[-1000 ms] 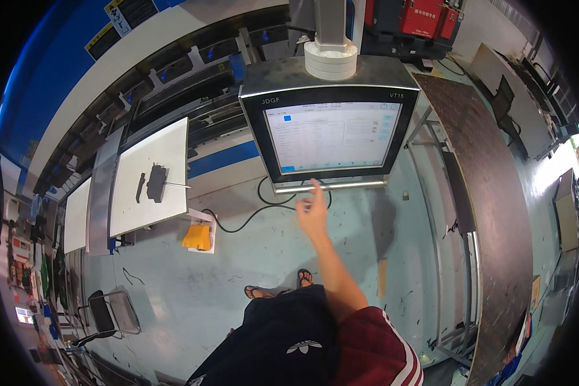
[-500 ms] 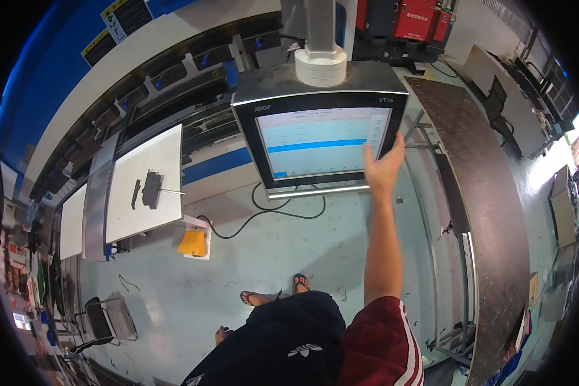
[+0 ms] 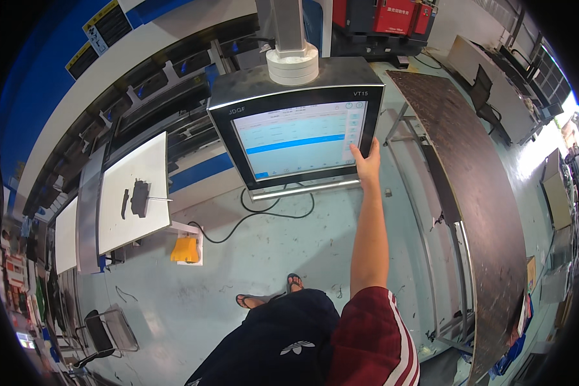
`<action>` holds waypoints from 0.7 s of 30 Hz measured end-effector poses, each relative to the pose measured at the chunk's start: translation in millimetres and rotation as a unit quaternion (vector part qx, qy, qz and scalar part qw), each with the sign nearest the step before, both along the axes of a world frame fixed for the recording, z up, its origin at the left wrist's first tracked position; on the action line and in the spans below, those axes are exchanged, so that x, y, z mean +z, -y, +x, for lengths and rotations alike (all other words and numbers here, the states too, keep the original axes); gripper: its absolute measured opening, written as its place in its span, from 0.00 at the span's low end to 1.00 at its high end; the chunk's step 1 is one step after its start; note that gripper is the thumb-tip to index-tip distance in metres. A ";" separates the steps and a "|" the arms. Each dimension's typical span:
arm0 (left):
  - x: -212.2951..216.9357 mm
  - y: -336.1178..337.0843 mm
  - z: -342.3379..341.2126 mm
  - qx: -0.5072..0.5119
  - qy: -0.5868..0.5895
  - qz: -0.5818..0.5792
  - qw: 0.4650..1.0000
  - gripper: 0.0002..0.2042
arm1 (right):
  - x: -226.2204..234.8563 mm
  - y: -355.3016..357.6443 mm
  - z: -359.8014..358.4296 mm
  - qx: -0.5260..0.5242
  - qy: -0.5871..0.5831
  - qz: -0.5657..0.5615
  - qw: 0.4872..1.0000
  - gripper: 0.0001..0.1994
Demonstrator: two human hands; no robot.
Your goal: The person places metal sheets into a press brake machine, adjusts the clamps, and bends the sheets. They repeat this process for multiple sheets, occasionally interacting with the machine's control screen.
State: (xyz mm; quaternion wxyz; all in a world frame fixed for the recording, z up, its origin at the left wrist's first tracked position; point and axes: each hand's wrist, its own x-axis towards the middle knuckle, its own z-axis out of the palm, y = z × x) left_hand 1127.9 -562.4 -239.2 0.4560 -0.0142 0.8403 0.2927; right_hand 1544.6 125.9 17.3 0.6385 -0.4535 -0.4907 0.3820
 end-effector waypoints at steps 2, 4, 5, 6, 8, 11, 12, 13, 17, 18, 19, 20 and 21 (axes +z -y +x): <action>0.9 3.1 1.2 -0.003 -0.002 -0.003 1.000 0.31 | 0.8 -1.1 -1.7 -0.005 0.011 -0.001 1.000 0.35; 2.8 3.5 0.1 -0.005 -0.001 0.001 1.000 0.31 | 2.3 0.4 -4.1 -0.032 0.018 0.011 0.999 0.35; 4.2 3.3 -0.9 -0.006 -0.002 0.003 1.000 0.31 | 2.1 3.7 -7.4 -0.053 0.021 0.018 0.998 0.35; 5.3 1.7 -2.3 -0.006 -0.003 0.008 1.000 0.31 | 1.2 9.0 -12.2 -0.066 0.025 0.016 0.997 0.36; 7.8 -2.4 -5.3 -0.006 -0.001 0.020 1.000 0.31 | -2.7 26.2 -29.8 -0.155 0.086 0.030 0.984 0.36; 10.4 -10.7 -9.9 -0.005 0.001 0.043 0.999 0.32 | -8.7 65.9 -77.5 -0.273 0.225 -0.002 0.935 0.35; 10.7 -13.4 -11.2 -0.019 -0.010 0.014 1.000 0.32 | -8.2 78.9 -98.2 -0.237 0.235 0.043 0.942 0.34; 10.7 -15.9 -12.3 0.005 0.004 0.057 0.998 0.32 | -6.0 91.0 -119.5 -0.203 0.240 0.079 0.946 0.33; 8.4 -19.1 -15.2 -0.011 0.002 0.062 0.998 0.31 | 17.1 118.5 -183.4 0.042 0.263 0.093 0.959 0.34; 7.6 -17.9 -15.4 -0.046 -0.008 0.035 0.998 0.31 | 23.6 120.3 -193.2 0.043 0.279 0.085 0.955 0.34; 6.4 -16.6 -15.4 -0.039 -0.003 0.053 0.998 0.31 | 29.5 120.6 -200.7 0.044 0.293 0.090 0.951 0.35; 5.3 -14.4 -14.9 -0.046 -0.002 0.048 0.998 0.31 | 34.3 119.9 -205.7 0.044 0.300 0.109 0.947 0.36; 3.8 -12.1 -14.0 -0.053 -0.007 0.007 0.999 0.31 | 37.5 118.8 -209.1 0.036 0.301 0.102 0.948 0.37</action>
